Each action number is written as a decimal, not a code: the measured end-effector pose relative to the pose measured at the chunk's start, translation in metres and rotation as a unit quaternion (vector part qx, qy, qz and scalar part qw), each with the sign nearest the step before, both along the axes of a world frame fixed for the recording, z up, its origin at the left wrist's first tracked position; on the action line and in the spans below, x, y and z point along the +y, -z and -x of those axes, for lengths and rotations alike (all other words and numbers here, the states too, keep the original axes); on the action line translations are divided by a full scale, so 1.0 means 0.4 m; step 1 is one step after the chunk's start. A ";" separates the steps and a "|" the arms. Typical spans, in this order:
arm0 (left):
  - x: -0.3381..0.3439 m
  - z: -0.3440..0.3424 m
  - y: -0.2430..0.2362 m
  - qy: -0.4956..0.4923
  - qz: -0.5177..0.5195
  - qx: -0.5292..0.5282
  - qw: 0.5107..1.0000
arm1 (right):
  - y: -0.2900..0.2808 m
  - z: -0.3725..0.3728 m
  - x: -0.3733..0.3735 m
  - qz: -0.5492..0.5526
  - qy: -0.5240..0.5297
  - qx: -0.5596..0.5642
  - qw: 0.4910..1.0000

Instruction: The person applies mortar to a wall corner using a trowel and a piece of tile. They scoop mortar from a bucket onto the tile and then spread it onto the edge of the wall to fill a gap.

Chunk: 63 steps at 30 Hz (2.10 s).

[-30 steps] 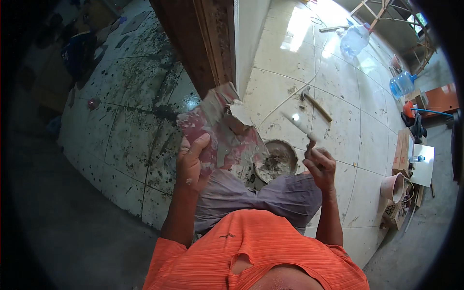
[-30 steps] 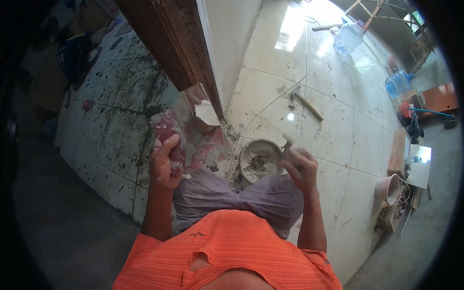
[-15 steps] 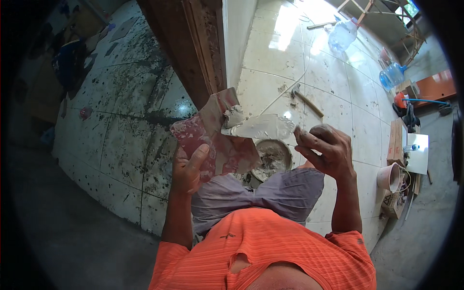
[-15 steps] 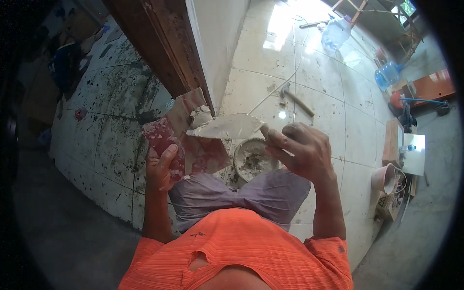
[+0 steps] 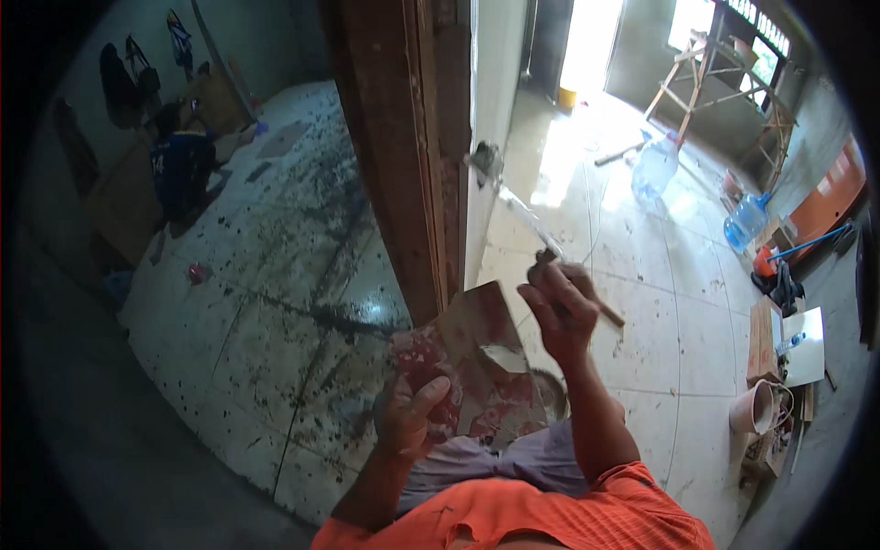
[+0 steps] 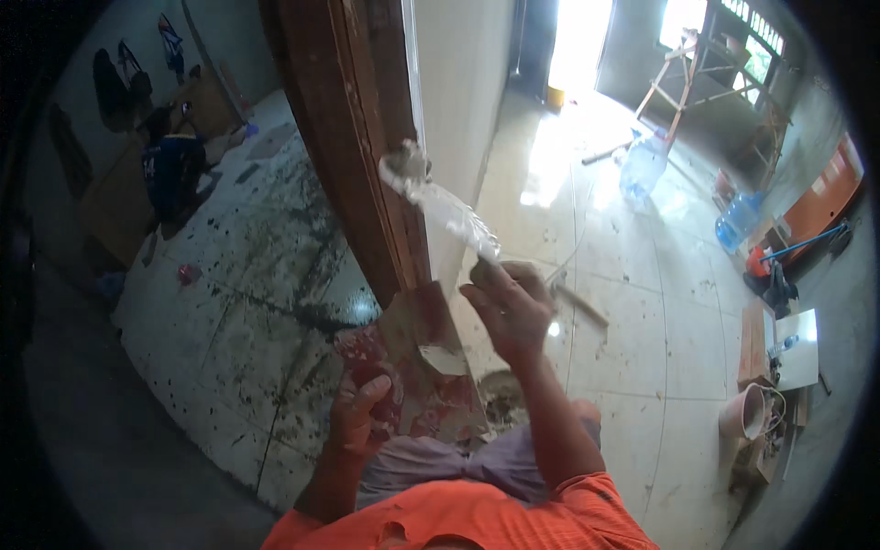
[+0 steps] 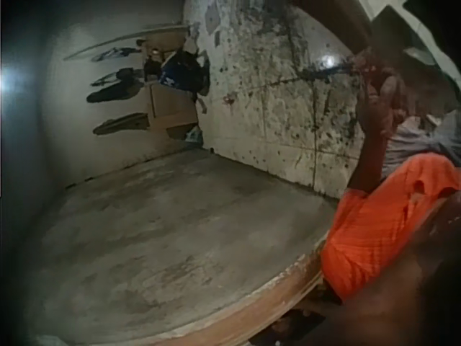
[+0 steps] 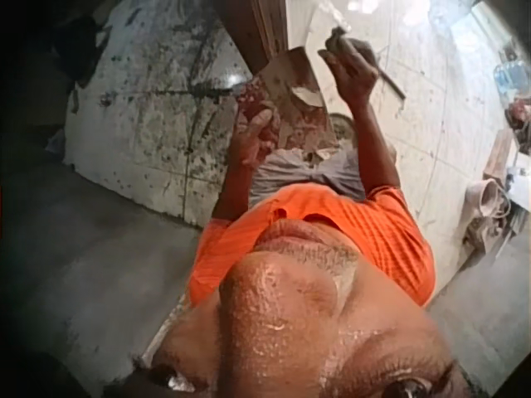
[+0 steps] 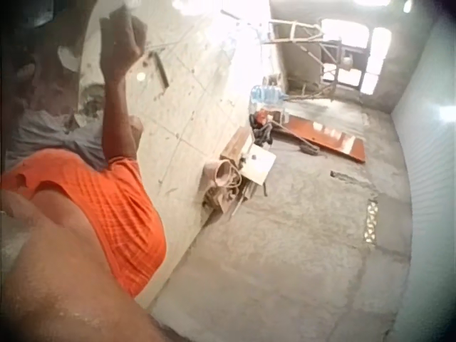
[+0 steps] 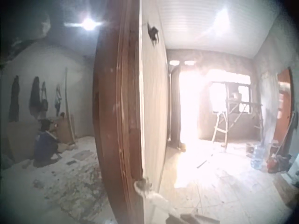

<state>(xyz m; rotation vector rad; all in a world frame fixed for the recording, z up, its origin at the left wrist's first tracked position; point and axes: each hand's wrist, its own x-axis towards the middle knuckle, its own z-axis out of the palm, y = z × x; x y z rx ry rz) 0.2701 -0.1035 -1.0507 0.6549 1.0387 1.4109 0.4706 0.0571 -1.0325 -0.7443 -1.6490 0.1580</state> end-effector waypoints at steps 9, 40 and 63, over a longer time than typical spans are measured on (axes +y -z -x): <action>0.000 0.058 0.062 -0.128 0.017 -0.172 0.977 | -0.308 0.244 0.065 0.195 -0.146 0.195 0.950; 0.014 0.155 0.101 -0.132 0.031 -0.204 0.969 | -0.337 0.365 0.125 0.141 -0.056 0.181 0.972; 0.000 0.175 0.064 -0.141 0.013 -0.216 0.966 | -0.541 0.115 0.207 0.208 -0.141 0.088 0.964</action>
